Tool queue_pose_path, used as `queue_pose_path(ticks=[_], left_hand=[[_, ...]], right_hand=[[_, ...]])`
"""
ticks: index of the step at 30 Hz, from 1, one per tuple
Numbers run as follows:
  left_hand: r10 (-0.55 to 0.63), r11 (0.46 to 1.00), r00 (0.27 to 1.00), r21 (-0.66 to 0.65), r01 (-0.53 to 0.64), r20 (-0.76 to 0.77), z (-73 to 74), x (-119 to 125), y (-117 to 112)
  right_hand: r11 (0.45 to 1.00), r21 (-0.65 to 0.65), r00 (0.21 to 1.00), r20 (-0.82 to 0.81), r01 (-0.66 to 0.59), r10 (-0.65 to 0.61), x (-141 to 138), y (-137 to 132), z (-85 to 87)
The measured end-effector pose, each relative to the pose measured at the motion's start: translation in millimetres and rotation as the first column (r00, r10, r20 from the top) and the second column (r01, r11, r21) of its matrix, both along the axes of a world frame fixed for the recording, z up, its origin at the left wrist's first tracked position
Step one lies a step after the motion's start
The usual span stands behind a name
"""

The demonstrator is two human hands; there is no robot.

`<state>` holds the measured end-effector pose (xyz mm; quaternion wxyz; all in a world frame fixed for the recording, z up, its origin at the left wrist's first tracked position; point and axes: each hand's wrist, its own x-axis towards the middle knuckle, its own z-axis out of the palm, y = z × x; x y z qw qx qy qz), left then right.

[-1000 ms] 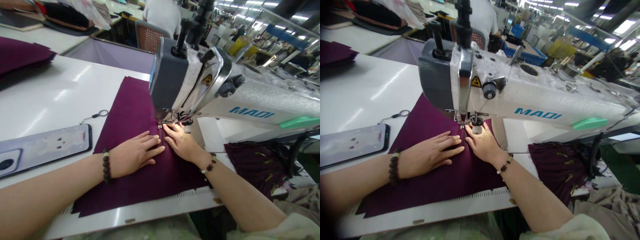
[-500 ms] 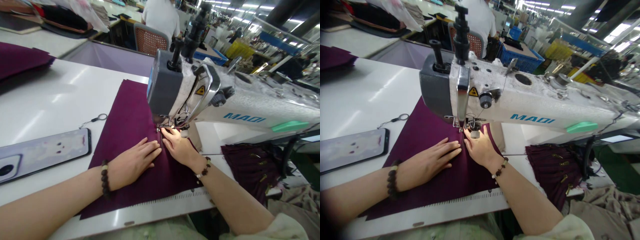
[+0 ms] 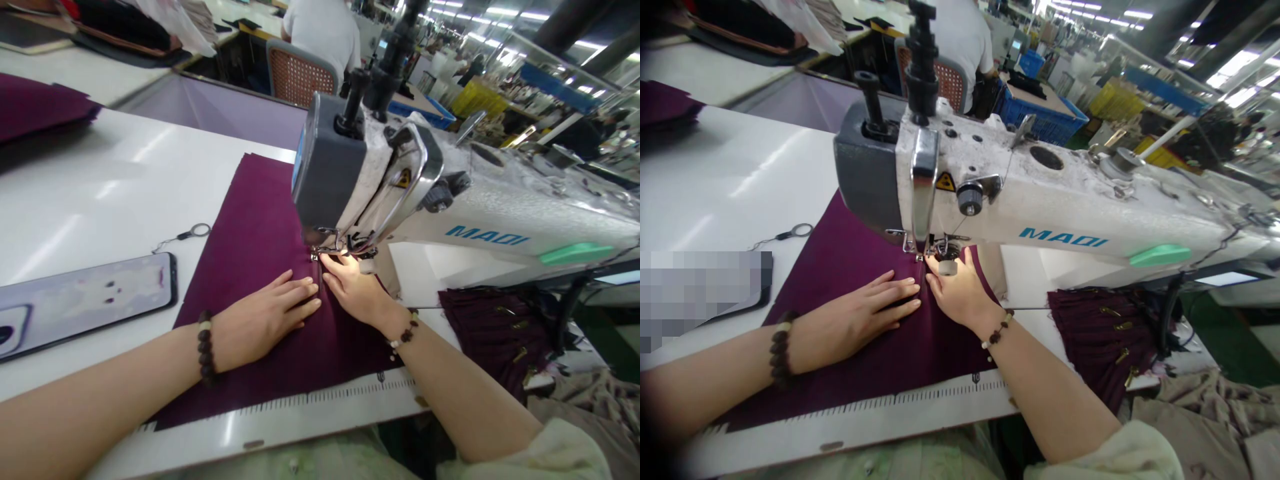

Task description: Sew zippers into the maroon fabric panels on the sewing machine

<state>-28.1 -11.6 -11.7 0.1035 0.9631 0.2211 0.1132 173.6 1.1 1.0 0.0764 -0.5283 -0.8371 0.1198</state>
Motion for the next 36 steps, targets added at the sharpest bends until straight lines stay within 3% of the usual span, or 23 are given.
queue_pose_path(ticks=[6, 14, 27, 36], left_hand=[[-0.009, 1.000, 1.000, 0.004, 0.009, 0.021, 0.5, 0.6, 2.9], [0.150, 0.987, 0.988, 0.058, -0.152, 0.035, 0.3, 15.4, -10.2], [0.122, 0.983, 0.993, 0.137, -0.120, -0.005, -0.5, 12.4, -10.7], [0.119, 0.988, 0.993, 0.099, -0.120, 0.012, 0.6, 12.1, -6.8]], right_hand=[[1.000, 0.001, 1.000, -0.012, -0.007, 0.007, 1.4, 6.1, 0.5], [1.000, 0.020, 1.000, 0.000, 0.005, -0.005, -0.3, 3.9, 2.9], [1.000, 0.012, 0.999, 0.035, 0.020, -0.020, -1.2, 3.9, 5.0], [1.000, 0.013, 1.000, -0.013, 0.008, -0.008, -0.2, 7.0, 0.0]])
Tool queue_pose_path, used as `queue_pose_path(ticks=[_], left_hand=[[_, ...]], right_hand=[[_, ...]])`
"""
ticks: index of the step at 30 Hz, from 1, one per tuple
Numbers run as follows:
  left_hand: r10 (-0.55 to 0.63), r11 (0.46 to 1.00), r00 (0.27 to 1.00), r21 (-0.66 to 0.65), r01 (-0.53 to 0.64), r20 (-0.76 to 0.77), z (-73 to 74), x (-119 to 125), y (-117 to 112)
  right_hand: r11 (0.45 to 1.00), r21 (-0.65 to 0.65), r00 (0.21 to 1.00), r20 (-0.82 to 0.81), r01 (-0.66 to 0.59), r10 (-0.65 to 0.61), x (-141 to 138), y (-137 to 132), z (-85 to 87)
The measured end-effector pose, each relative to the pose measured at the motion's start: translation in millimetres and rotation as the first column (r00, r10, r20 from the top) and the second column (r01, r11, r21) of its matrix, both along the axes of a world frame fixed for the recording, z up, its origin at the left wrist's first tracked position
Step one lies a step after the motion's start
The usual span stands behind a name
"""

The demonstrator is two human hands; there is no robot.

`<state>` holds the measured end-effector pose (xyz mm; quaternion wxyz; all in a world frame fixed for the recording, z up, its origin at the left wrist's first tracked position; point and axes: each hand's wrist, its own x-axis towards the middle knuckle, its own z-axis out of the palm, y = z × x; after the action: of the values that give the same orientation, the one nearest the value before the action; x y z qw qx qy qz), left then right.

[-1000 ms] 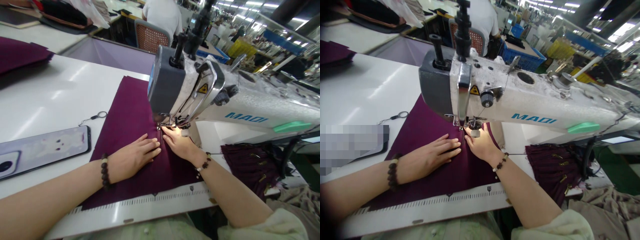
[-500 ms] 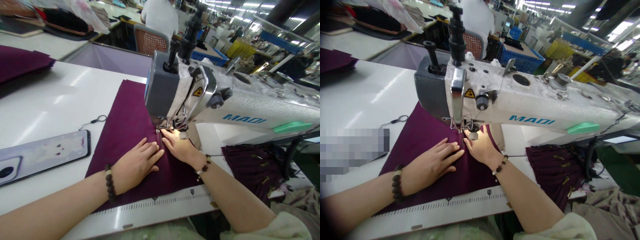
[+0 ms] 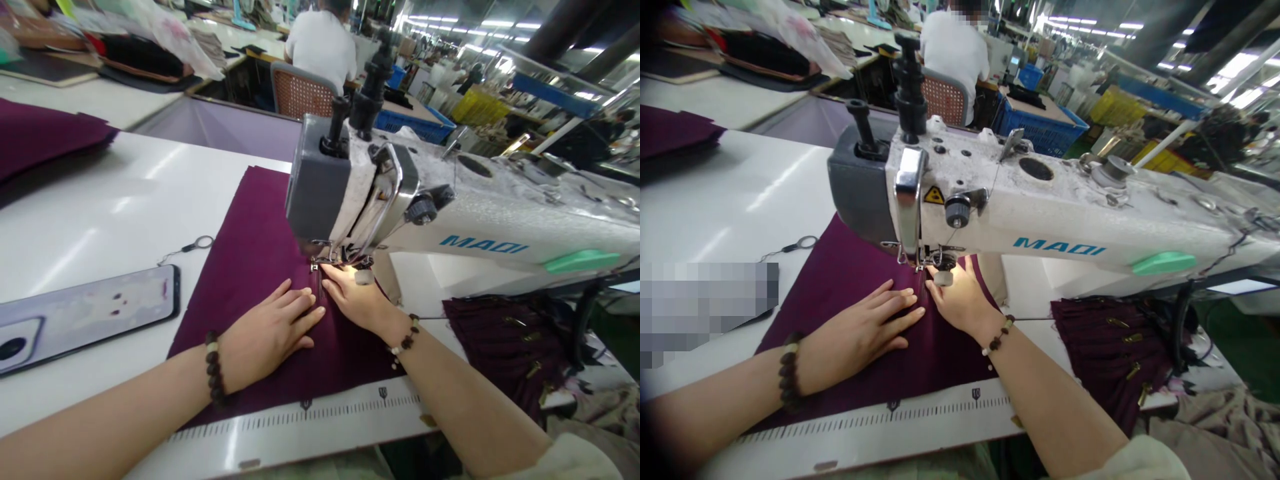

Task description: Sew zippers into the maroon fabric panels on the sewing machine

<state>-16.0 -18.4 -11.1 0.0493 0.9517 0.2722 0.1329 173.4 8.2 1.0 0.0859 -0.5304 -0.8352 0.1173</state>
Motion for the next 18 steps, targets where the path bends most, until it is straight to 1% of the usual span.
queue_pose_path(ticks=[6, 11, 14, 18], left_hand=[[0.000, 1.000, 1.000, -0.026, 0.000, -0.007, 1.4, -0.2, 1.6], [-0.002, 1.000, 1.000, -0.025, 0.002, -0.009, 0.9, 0.2, 5.2], [-0.008, 0.999, 1.000, -0.032, 0.007, -0.016, 0.0, 0.2, 10.0], [-0.014, 1.000, 1.000, -0.007, 0.014, -0.024, -0.7, -0.2, 17.9]], right_hand=[[1.000, 0.000, 1.000, 0.014, -0.019, 0.019, 0.7, 1.6, 2.1], [0.998, 0.026, 0.997, 0.053, -0.058, 0.057, 3.2, 4.7, -2.8], [0.999, 0.022, 0.998, 0.045, -0.050, 0.049, 3.3, 9.4, -5.6], [1.000, -0.018, 1.000, 0.025, -0.012, 0.013, 0.8, 17.7, -4.7]])
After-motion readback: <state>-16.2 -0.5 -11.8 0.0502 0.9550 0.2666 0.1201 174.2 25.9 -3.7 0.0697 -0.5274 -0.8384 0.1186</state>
